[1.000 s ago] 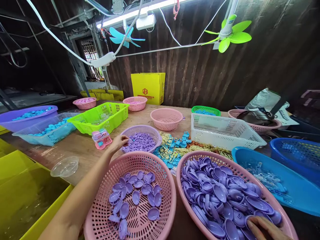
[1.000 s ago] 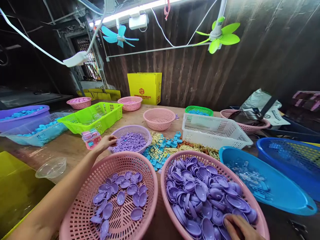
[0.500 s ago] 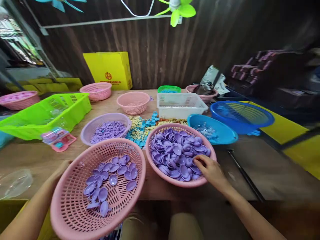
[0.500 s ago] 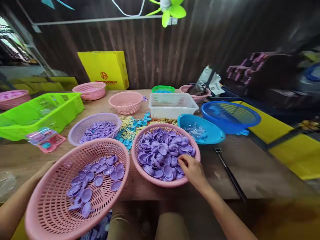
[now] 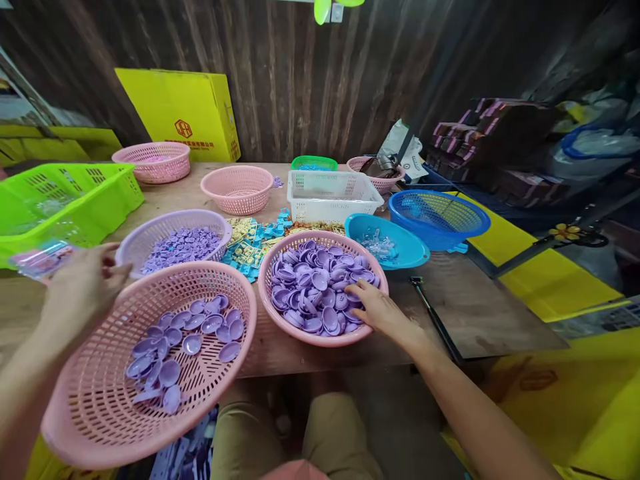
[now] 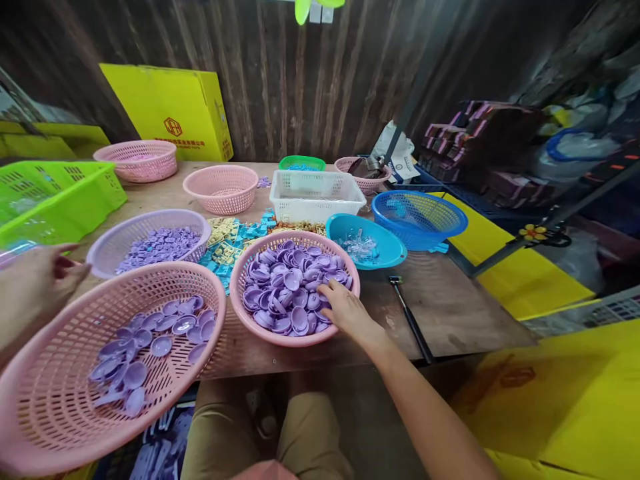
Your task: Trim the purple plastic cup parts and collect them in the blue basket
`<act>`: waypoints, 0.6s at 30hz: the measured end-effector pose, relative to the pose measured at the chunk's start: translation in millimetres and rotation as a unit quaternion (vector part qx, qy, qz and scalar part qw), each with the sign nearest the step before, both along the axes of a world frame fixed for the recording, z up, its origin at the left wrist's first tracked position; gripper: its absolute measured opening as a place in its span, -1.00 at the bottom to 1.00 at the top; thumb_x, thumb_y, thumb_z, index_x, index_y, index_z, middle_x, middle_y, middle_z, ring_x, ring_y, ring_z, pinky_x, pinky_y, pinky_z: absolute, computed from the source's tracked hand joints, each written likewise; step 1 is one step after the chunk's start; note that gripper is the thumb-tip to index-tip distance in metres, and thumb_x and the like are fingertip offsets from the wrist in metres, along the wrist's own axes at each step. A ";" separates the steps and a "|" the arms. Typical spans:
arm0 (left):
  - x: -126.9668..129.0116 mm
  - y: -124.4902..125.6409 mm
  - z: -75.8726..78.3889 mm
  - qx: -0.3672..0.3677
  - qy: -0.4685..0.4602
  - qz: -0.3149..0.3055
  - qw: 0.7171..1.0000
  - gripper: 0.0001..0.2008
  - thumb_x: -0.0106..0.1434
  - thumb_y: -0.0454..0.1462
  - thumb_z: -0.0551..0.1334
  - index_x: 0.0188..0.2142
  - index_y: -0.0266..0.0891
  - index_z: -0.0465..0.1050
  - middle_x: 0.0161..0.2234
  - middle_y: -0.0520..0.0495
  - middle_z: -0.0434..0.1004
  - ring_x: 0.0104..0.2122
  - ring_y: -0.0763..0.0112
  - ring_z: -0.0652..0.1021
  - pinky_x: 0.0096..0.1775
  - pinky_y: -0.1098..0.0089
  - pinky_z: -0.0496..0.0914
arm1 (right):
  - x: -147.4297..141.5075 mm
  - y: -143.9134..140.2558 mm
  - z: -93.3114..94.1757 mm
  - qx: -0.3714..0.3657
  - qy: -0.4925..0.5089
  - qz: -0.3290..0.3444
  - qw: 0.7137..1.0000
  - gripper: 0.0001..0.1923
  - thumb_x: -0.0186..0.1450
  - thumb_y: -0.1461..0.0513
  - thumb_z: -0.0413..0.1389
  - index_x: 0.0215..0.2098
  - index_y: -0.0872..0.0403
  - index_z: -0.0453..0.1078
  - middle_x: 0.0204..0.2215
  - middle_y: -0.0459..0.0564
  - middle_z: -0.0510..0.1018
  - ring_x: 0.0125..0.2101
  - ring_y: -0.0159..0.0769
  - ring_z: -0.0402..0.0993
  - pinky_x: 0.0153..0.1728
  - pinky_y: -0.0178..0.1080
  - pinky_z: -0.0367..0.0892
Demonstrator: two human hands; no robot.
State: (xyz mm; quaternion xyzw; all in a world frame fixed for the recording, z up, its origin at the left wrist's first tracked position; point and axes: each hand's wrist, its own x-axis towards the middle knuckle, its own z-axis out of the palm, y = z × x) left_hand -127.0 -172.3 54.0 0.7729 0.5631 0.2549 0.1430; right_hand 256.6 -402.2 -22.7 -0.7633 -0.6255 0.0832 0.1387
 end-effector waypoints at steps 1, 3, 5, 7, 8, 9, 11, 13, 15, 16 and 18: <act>20.4 -14.3 -1.5 0.054 0.038 -0.013 0.998 -0.67 0.08 -0.10 0.07 -0.17 -0.14 0.29 -0.43 0.02 0.39 -0.34 0.19 0.44 -0.33 0.32 0.36 | -0.1 2.0 -0.3 -0.002 -0.009 0.004 1.000 -0.62 0.08 0.40 0.08 -0.12 0.08 0.32 -0.22 0.02 0.40 -0.23 -0.27 0.38 -0.23 -0.23 0.27; 68.6 -47.1 -10.3 0.031 0.043 -0.125 0.991 -0.69 0.11 -0.17 0.07 -0.16 -0.20 0.32 -0.39 -0.01 0.42 -0.40 0.29 0.45 -0.30 0.37 0.35 | 0.3 4.7 -1.3 0.012 -0.004 0.009 1.000 -0.69 0.11 0.41 0.04 -0.17 0.07 0.34 -0.24 0.02 0.44 -0.22 -0.26 0.38 -0.21 -0.22 0.27; 118.0 -79.4 -24.3 -0.014 0.056 -0.250 0.967 -0.74 0.10 -0.22 0.11 -0.19 -0.21 0.37 -0.33 -0.05 0.43 -0.38 0.32 0.46 -0.27 0.39 0.34 | 2.0 4.9 -2.1 0.045 0.026 0.006 0.999 -0.76 0.14 0.39 0.01 -0.23 0.08 0.35 -0.27 0.02 0.47 -0.22 -0.26 0.39 -0.20 -0.22 0.26; 160.8 -105.6 -40.2 -0.028 0.060 -0.356 0.932 -0.76 0.12 -0.26 0.12 -0.20 -0.19 0.40 -0.26 -0.10 0.41 -0.32 0.31 0.46 -0.22 0.38 0.33 | 4.9 1.9 -1.8 0.090 0.068 -0.005 0.994 -0.81 0.16 0.37 -0.01 -0.28 0.09 0.36 -0.30 0.01 0.49 -0.26 -0.27 0.40 -0.22 -0.22 0.26; 178.5 -115.5 -48.1 -0.036 0.065 -0.392 0.917 -0.75 0.12 -0.28 0.12 -0.17 -0.18 0.40 -0.24 -0.12 0.40 -0.34 0.32 0.47 -0.25 0.37 0.33 | 6.6 -0.5 -1.1 0.110 0.093 -0.012 0.990 -0.82 0.16 0.36 -0.02 -0.30 0.09 0.36 -0.33 0.00 0.49 -0.29 -0.28 0.40 -0.23 -0.23 0.27; 193.6 -123.1 -55.6 -0.045 0.071 -0.417 0.905 -0.73 0.12 -0.31 0.11 -0.16 -0.18 0.39 -0.22 -0.14 0.39 -0.38 0.34 0.47 -0.29 0.38 0.34 | 8.4 -3.6 -0.1 0.126 0.121 -0.021 0.984 -0.84 0.16 0.34 -0.01 -0.31 0.09 0.36 -0.35 -0.02 0.50 -0.32 -0.30 0.40 -0.26 -0.24 0.28; 216.8 -132.5 -69.1 -0.054 0.064 -0.450 0.889 -0.73 0.09 -0.37 0.10 -0.19 -0.19 0.40 -0.18 -0.17 0.37 -0.44 0.38 0.47 -0.38 0.41 0.33 | 11.9 -10.7 2.5 0.143 0.181 -0.038 0.972 -0.87 0.15 0.31 0.00 -0.34 0.08 0.36 -0.40 -0.05 0.49 -0.40 -0.33 0.39 -0.33 -0.28 0.29; 231.8 -135.6 -79.0 -0.058 0.048 -0.461 0.884 -0.81 0.07 -0.39 0.10 -0.32 -0.23 0.42 -0.20 -0.19 0.38 -0.48 0.40 0.46 -0.44 0.43 0.31 | 15.2 -18.1 5.0 0.143 0.236 -0.048 0.960 -0.89 0.14 0.27 0.02 -0.37 0.08 0.36 -0.42 -0.06 0.48 -0.43 -0.35 0.38 -0.37 -0.31 0.28; 239.9 -134.9 -83.7 -0.060 0.038 -0.462 0.884 -0.88 0.07 -0.39 0.10 -0.46 -0.26 0.41 -0.28 -0.21 0.41 -0.51 0.40 0.44 -0.47 0.43 0.30 | 18.7 -24.6 6.5 0.138 0.279 -0.046 0.949 -0.88 0.16 0.21 0.02 -0.39 0.09 0.35 -0.44 -0.07 0.45 -0.42 -0.35 0.36 -0.38 -0.32 0.27; 241.8 -133.5 -83.8 -0.062 0.040 -0.460 0.885 -0.89 0.06 -0.40 0.10 -0.50 -0.26 0.39 -0.32 -0.20 0.42 -0.51 0.40 0.44 -0.47 0.43 0.30 | 20.7 -27.2 6.7 0.138 0.294 -0.045 0.945 -0.86 0.17 0.18 0.02 -0.40 0.09 0.35 -0.44 -0.07 0.43 -0.41 -0.36 0.35 -0.38 -0.33 0.26; 242.4 -129.6 -79.6 -0.072 0.052 -0.449 0.889 -0.93 0.01 -0.41 0.16 -0.55 -0.25 0.35 -0.39 -0.16 0.43 -0.50 0.37 0.45 -0.45 0.43 0.29 | 25.7 -30.7 6.0 0.150 0.317 -0.055 0.935 -0.80 0.19 0.13 0.00 -0.44 0.09 0.32 -0.46 -0.09 0.38 -0.42 -0.37 0.31 -0.40 -0.35 0.23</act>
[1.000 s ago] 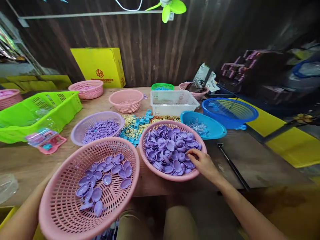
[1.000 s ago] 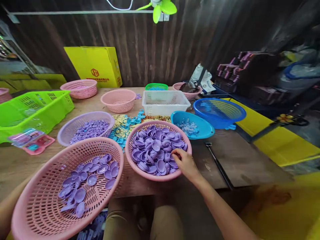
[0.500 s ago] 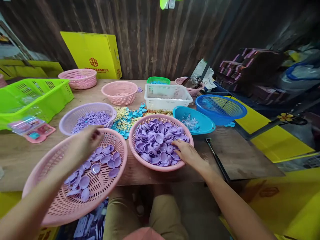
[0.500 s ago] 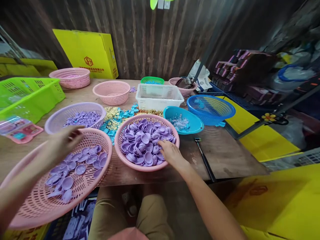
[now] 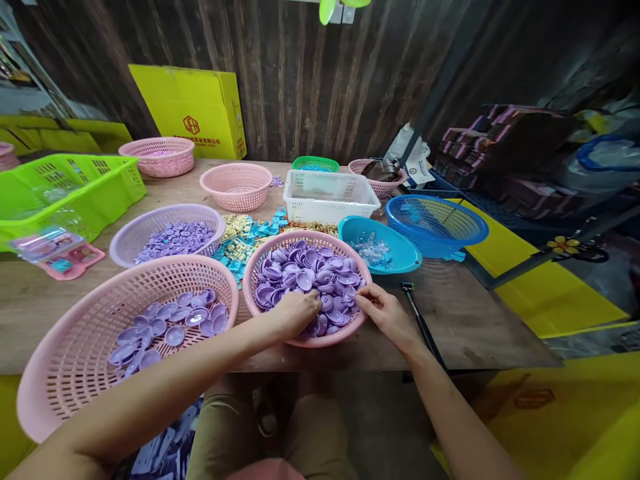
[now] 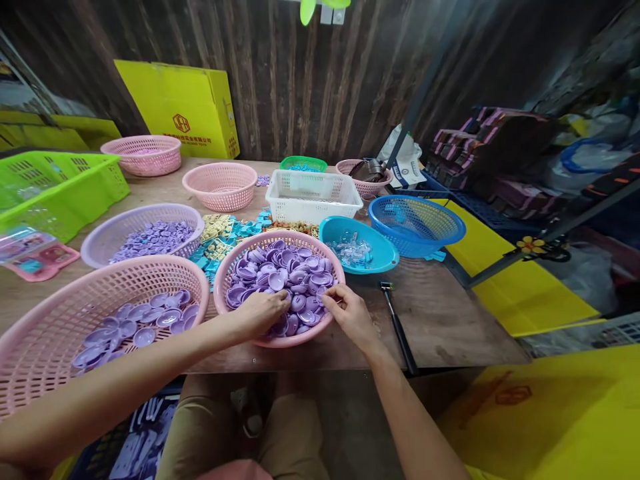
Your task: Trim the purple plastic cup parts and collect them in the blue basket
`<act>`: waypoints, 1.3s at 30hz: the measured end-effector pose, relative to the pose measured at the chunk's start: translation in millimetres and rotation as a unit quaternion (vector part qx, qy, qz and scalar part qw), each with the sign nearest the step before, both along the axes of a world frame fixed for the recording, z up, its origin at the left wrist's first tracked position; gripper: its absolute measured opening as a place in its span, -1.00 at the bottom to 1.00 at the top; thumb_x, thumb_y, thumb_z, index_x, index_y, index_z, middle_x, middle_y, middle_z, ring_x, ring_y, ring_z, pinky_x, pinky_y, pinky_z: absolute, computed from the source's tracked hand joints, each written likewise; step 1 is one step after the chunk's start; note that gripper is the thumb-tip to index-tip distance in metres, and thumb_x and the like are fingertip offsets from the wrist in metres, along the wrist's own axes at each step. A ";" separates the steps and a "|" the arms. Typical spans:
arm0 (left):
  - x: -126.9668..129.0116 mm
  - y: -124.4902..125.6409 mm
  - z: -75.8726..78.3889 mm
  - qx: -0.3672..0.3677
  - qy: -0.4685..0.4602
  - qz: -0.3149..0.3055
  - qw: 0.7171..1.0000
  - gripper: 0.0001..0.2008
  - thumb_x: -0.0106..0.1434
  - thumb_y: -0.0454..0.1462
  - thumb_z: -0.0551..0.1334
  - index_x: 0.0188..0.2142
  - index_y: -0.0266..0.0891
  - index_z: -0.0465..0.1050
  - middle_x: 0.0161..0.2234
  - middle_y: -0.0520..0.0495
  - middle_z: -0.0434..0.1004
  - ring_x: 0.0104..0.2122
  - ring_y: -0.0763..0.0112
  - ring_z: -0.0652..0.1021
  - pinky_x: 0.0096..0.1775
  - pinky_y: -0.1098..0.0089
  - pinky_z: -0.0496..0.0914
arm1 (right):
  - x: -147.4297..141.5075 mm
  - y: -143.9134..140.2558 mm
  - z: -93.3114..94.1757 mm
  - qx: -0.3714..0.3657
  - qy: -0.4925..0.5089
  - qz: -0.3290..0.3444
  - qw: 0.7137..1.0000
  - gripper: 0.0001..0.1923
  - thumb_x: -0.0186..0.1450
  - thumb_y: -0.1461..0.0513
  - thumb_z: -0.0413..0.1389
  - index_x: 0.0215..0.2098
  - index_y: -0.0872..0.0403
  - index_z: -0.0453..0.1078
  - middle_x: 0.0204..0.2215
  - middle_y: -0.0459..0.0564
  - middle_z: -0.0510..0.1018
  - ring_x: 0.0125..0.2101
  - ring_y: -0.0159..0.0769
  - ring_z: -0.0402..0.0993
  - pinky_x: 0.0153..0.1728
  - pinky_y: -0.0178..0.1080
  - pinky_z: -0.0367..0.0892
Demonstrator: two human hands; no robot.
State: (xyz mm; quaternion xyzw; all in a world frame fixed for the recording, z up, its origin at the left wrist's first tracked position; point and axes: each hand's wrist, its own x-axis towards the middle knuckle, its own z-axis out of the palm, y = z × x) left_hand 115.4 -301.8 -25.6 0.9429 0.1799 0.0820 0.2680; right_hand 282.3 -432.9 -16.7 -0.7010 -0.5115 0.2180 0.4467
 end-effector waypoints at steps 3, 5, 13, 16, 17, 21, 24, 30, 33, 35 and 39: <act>-4.4 7.3 13.1 -0.057 0.015 0.035 0.998 -0.89 -0.03 -0.38 0.24 -0.57 -0.25 0.29 -0.54 -0.05 0.41 -0.51 0.34 0.46 -0.45 0.43 0.28 | 8.3 -0.8 -1.7 0.035 0.033 -0.036 0.998 -0.75 0.20 0.08 0.00 -0.50 0.09 0.27 -0.51 -0.11 0.30 -0.47 -0.40 0.25 -0.43 -0.35 0.20; -8.3 11.0 22.6 -0.177 -0.002 0.076 0.981 -0.88 0.02 -0.32 0.22 -0.54 -0.25 0.26 -0.64 0.03 0.36 -0.58 0.37 0.46 -0.51 0.45 0.28 | 11.5 1.8 -0.5 0.067 0.042 -0.050 0.996 -0.73 0.20 0.08 0.00 -0.54 0.08 0.24 -0.50 -0.11 0.27 -0.45 -0.40 0.23 -0.42 -0.35 0.19; -8.1 -6.7 40.2 -0.667 -0.138 0.161 0.714 -0.83 0.10 -0.30 0.19 -0.28 -0.27 0.26 -0.54 0.02 0.42 -0.60 0.48 0.50 -0.51 0.50 0.40 | -32.7 26.0 26.0 0.134 -0.016 0.069 0.988 -0.80 0.21 0.18 0.02 -0.54 0.08 0.24 -0.39 -0.05 0.29 -0.33 -0.36 0.27 -0.33 -0.31 0.23; -8.7 -17.4 35.3 -0.726 -0.188 0.180 0.637 -0.83 0.16 -0.22 0.17 -0.30 -0.28 0.30 -0.47 0.02 0.40 -0.56 0.54 0.47 -0.49 0.47 0.44 | -59.2 30.8 27.4 0.125 -0.079 0.124 0.981 -0.84 0.22 0.28 -0.01 -0.54 0.08 0.23 -0.37 -0.05 0.30 -0.35 -0.37 0.28 -0.31 -0.29 0.23; -10.6 -19.5 32.4 -0.730 -0.197 0.184 0.628 -0.83 0.15 -0.22 0.19 -0.31 -0.29 0.32 -0.46 0.02 0.39 -0.56 0.57 0.46 -0.49 0.50 0.43 | -64.3 31.2 26.4 0.121 -0.086 0.142 0.979 -0.85 0.22 0.30 -0.02 -0.52 0.08 0.24 -0.36 -0.04 0.30 -0.34 -0.37 0.29 -0.30 -0.29 0.23; -26.6 -19.6 21.4 -0.718 -0.198 0.229 0.627 -0.88 0.06 -0.36 0.28 -0.38 -0.33 0.37 -0.49 0.03 0.37 -0.58 0.65 0.42 -0.56 0.66 0.35 | -52.7 30.3 19.2 0.114 -0.086 0.130 0.981 -0.91 0.23 0.31 -0.05 -0.38 0.06 0.28 -0.35 -0.04 0.35 -0.31 -0.34 0.32 -0.30 -0.28 0.26; -40.9 -17.0 21.1 -0.704 -0.192 0.231 0.643 -0.90 0.07 -0.37 0.26 -0.37 -0.36 0.38 -0.52 -0.02 0.40 -0.64 0.64 0.40 -0.64 0.67 0.29 | -20.8 30.0 10.7 0.062 -0.188 0.022 0.980 -0.88 0.22 0.32 -0.05 -0.39 0.06 0.32 -0.38 -0.02 0.38 -0.33 -0.28 0.32 -0.29 -0.22 0.25; -46.9 -20.9 24.8 -0.709 -0.187 0.234 0.638 -0.84 0.10 -0.43 0.13 -0.28 -0.33 0.35 -0.50 -0.09 0.48 -0.74 0.61 0.38 -0.74 0.64 0.22 | 1.7 31.9 -3.2 -0.157 -0.436 0.006 0.886 -0.94 0.14 0.32 0.09 -0.44 0.08 0.40 -0.36 0.10 0.41 -0.27 -0.13 0.32 -0.33 -0.18 0.24; -41.7 -25.2 22.8 -0.749 -0.201 0.248 0.580 -0.94 0.12 -0.40 0.09 -0.39 -0.33 0.32 -0.59 -0.06 0.43 -0.75 0.60 0.36 -0.76 0.66 0.20 | -7.2 35.3 -2.8 -0.188 -0.477 0.010 0.859 -0.87 0.18 0.35 0.02 -0.42 0.09 0.41 -0.34 0.12 0.42 -0.28 -0.16 0.33 -0.36 -0.21 0.23; -39.6 -29.1 23.1 -0.771 -0.212 0.266 0.538 -0.92 0.15 -0.36 0.08 -0.42 -0.34 0.31 -0.61 -0.06 0.42 -0.75 0.59 0.37 -0.76 0.66 0.22 | -11.1 37.2 -2.7 -0.191 -0.492 0.008 0.849 -0.81 0.21 0.37 -0.03 -0.43 0.09 0.41 -0.35 0.10 0.42 -0.28 -0.18 0.33 -0.36 -0.23 0.22; -42.5 -39.3 27.1 -0.788 -0.233 0.291 0.490 -0.91 0.18 -0.35 0.10 -0.43 -0.37 0.30 -0.60 -0.07 0.42 -0.73 0.58 0.40 -0.75 0.68 0.23 | -6.9 35.2 -7.4 -0.163 -0.514 -0.001 0.842 -0.75 0.18 0.45 -0.09 -0.43 0.12 0.39 -0.36 0.07 0.43 -0.26 -0.22 0.33 -0.29 -0.25 0.21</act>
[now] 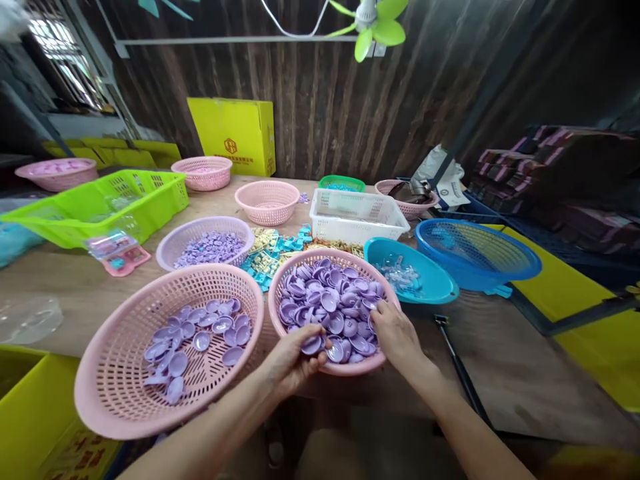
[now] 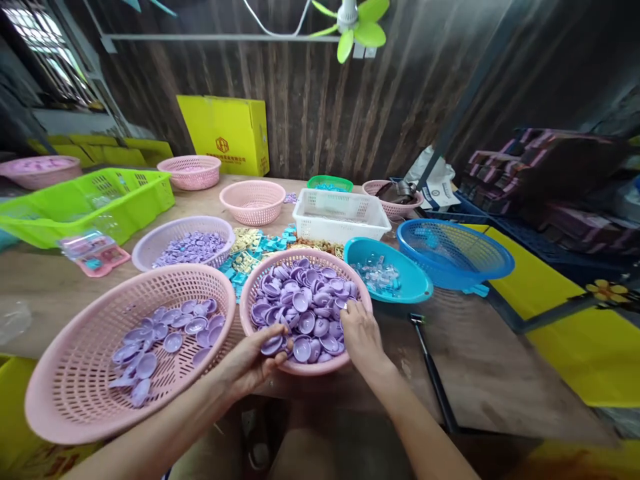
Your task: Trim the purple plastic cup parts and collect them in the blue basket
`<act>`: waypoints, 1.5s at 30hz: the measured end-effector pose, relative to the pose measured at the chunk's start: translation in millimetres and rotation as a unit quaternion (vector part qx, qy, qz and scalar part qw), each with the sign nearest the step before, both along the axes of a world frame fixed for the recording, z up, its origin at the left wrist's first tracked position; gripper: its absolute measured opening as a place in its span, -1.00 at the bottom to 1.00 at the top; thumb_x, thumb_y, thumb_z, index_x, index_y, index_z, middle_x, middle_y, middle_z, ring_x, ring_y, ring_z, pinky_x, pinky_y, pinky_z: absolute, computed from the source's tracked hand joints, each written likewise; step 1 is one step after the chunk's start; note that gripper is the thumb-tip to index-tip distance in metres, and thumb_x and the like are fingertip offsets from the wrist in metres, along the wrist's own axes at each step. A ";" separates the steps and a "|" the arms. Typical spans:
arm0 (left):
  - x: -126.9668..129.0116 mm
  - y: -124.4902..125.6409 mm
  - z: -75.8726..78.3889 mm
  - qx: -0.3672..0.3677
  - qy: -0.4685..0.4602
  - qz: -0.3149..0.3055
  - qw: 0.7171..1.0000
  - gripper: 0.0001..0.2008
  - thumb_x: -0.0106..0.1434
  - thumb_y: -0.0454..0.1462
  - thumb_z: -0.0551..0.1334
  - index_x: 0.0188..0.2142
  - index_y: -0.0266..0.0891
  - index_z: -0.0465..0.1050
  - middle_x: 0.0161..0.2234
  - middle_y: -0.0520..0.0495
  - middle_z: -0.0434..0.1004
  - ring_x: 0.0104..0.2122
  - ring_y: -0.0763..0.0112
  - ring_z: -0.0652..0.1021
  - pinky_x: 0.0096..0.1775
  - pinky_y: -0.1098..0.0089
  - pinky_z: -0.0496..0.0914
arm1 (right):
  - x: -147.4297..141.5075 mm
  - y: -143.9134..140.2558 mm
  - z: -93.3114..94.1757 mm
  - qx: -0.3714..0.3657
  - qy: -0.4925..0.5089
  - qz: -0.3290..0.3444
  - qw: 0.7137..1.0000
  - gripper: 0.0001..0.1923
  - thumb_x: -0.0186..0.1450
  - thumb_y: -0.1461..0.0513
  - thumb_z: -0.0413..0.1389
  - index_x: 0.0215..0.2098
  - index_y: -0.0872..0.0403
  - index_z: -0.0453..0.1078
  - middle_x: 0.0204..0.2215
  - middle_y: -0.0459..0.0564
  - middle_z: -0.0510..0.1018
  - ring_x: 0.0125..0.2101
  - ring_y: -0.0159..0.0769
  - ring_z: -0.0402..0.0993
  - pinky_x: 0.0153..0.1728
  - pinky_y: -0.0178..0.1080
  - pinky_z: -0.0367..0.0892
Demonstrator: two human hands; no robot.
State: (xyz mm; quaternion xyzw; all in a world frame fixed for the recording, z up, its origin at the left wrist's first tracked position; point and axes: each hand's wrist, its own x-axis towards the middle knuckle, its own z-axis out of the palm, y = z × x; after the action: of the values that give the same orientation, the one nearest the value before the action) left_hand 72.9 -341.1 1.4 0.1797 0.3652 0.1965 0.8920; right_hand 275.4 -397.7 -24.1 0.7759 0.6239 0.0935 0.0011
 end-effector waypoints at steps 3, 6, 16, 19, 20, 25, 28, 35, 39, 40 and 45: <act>-5.9 -6.8 -1.8 -0.015 -0.012 0.016 1.000 -0.91 0.15 -0.34 0.16 -0.43 -0.37 0.30 -0.57 -0.09 0.44 -0.70 0.57 0.43 -0.73 0.68 0.26 | 5.5 1.4 -1.9 0.042 0.047 0.010 0.998 -0.78 0.15 0.45 -0.08 -0.47 0.12 0.36 -0.39 0.05 0.42 -0.31 -0.25 0.33 -0.30 -0.26 0.20; -9.2 -10.2 -8.3 -0.003 -0.044 0.024 0.999 -0.88 0.08 -0.35 0.24 -0.46 -0.37 0.30 -0.53 -0.09 0.45 -0.67 0.58 0.44 -0.71 0.69 0.26 | -7.3 24.6 12.1 0.066 0.184 0.082 0.977 -0.85 0.14 0.39 -0.02 -0.54 0.11 0.31 -0.47 -0.03 0.39 -0.43 -0.34 0.31 -0.39 -0.31 0.19; -6.5 -16.1 1.0 0.101 -0.012 -0.002 0.995 -0.79 -0.07 -0.45 0.27 -0.37 -0.37 0.40 -0.44 -0.10 0.48 -0.53 0.53 0.47 -0.56 0.61 0.32 | -119.9 208.1 118.4 0.129 0.412 0.219 0.875 -0.75 0.12 0.42 0.01 -0.21 0.24 0.37 -0.35 -0.01 0.49 -0.36 -0.43 0.35 -0.32 -0.38 0.20; -12.6 -10.3 -0.7 0.237 0.041 -0.034 0.970 -0.79 -0.04 -0.41 0.23 -0.33 -0.34 0.44 -0.35 -0.10 0.48 -0.60 0.60 0.41 -0.61 0.59 0.26 | -98.3 178.2 106.3 0.133 0.356 0.220 0.898 -0.68 0.14 0.37 0.03 -0.13 0.20 0.36 -0.31 0.01 0.51 -0.33 -0.39 0.36 -0.29 -0.35 0.20; -13.1 -7.7 -2.8 0.302 0.068 -0.050 0.950 -0.80 -0.01 -0.40 0.20 -0.32 -0.33 0.45 -0.34 -0.08 0.48 -0.60 0.59 0.40 -0.60 0.58 0.26 | -84.0 159.6 100.0 0.124 0.323 0.212 0.914 -0.73 0.13 0.36 0.03 -0.18 0.18 0.40 -0.33 0.00 0.51 -0.34 -0.38 0.36 -0.30 -0.35 0.19; 1.6 1.7 -12.2 0.650 0.221 -0.123 0.717 -0.72 0.07 -0.46 0.08 -0.29 -0.23 0.50 -0.37 -0.06 0.48 -0.35 0.43 0.46 -0.27 0.44 0.33 | 3.2 67.9 78.2 -0.018 0.196 0.062 0.978 -0.82 0.13 0.35 0.00 -0.49 0.11 0.44 -0.55 -0.09 0.49 -0.50 -0.39 0.34 -0.47 -0.37 0.12; 16.2 3.8 -9.2 0.718 0.309 -0.213 0.586 -0.68 0.10 -0.47 0.07 -0.23 -0.19 0.49 -0.33 -0.09 0.46 -0.33 0.36 0.47 -0.27 0.41 0.32 | 28.3 35.1 73.9 -0.099 0.161 0.006 0.982 -0.84 0.13 0.32 0.02 -0.48 0.09 0.44 -0.52 -0.07 0.51 -0.46 -0.37 0.38 -0.47 -0.37 0.11; 40.3 10.6 -0.7 0.759 0.371 -0.397 0.359 -0.71 0.14 -0.45 0.07 -0.21 -0.23 0.48 -0.35 -0.23 0.49 -0.33 0.20 0.52 -0.35 0.35 0.36 | 1.9 6.0 40.9 -0.135 0.075 -0.061 0.986 -0.82 0.15 0.25 0.05 -0.26 0.08 0.38 -0.28 0.06 0.52 -0.31 -0.22 0.44 -0.45 -0.34 0.15; 46.7 14.2 -3.2 0.788 0.335 -0.421 0.299 -0.75 0.13 -0.46 0.06 -0.29 -0.33 0.49 -0.40 -0.28 0.50 -0.37 0.15 0.53 -0.39 0.32 0.36 | 7.2 6.2 22.3 -0.068 0.122 -0.083 0.987 -0.73 0.18 0.36 -0.06 -0.18 0.07 0.34 -0.27 0.05 0.52 -0.28 -0.26 0.44 -0.35 -0.34 0.20; 46.5 15.8 -3.7 0.790 0.338 -0.416 0.298 -0.76 0.12 -0.46 0.06 -0.30 -0.34 0.49 -0.40 -0.28 0.50 -0.38 0.16 0.53 -0.40 0.32 0.36 | 11.8 6.3 19.6 -0.044 0.150 -0.082 0.984 -0.72 0.18 0.36 -0.07 -0.17 0.07 0.34 -0.26 0.05 0.52 -0.26 -0.27 0.43 -0.32 -0.33 0.20; 37.4 29.1 -4.7 0.790 0.341 -0.322 0.394 -0.84 0.09 -0.39 0.13 -0.40 -0.23 0.49 -0.41 -0.14 0.49 -0.38 0.27 0.51 -0.40 0.42 0.29 | 32.7 1.0 14.4 0.072 0.283 -0.057 0.955 -0.67 0.12 0.39 -0.13 -0.25 0.11 0.39 -0.27 0.03 0.48 -0.26 -0.30 0.40 -0.26 -0.32 0.23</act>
State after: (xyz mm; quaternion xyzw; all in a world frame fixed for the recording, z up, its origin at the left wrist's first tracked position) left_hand 110.3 -312.0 -3.3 0.9605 0.2350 0.0171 0.1477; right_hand 308.1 -396.7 -9.8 0.8027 0.5454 -0.0852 -0.2256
